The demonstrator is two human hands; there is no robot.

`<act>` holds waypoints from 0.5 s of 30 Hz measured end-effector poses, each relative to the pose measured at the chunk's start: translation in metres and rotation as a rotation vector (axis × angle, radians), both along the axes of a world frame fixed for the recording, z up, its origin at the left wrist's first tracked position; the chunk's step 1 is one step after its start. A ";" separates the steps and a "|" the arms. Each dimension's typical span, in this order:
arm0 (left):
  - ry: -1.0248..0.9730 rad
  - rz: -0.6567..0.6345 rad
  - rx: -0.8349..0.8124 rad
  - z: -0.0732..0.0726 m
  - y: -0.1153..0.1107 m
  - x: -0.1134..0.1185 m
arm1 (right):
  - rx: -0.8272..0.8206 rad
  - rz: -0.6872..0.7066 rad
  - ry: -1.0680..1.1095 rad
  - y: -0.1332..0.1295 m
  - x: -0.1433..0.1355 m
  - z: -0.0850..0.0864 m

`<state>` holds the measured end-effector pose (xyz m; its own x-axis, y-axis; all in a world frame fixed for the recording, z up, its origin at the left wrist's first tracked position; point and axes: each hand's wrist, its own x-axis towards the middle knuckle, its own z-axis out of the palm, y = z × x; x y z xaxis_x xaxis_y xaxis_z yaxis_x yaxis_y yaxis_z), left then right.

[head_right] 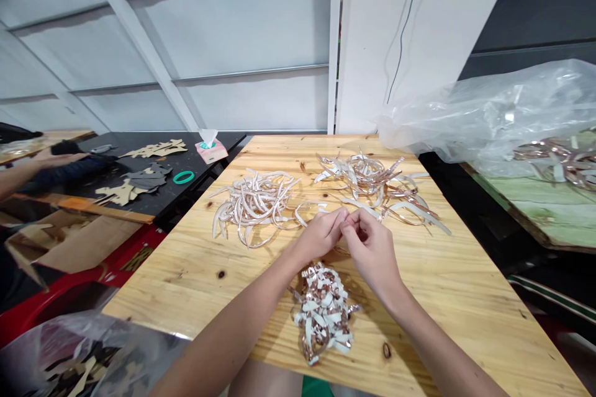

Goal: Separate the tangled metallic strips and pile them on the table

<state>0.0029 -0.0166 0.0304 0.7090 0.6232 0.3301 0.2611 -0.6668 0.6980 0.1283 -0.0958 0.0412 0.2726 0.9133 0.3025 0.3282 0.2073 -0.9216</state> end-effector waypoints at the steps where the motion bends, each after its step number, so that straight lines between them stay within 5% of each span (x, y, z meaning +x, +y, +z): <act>1: 0.006 0.002 0.002 0.000 0.000 0.000 | -0.001 -0.001 -0.006 0.000 0.000 0.000; 15: 0.025 -0.008 -0.021 0.005 0.000 -0.001 | 0.000 -0.005 -0.015 0.001 0.000 0.000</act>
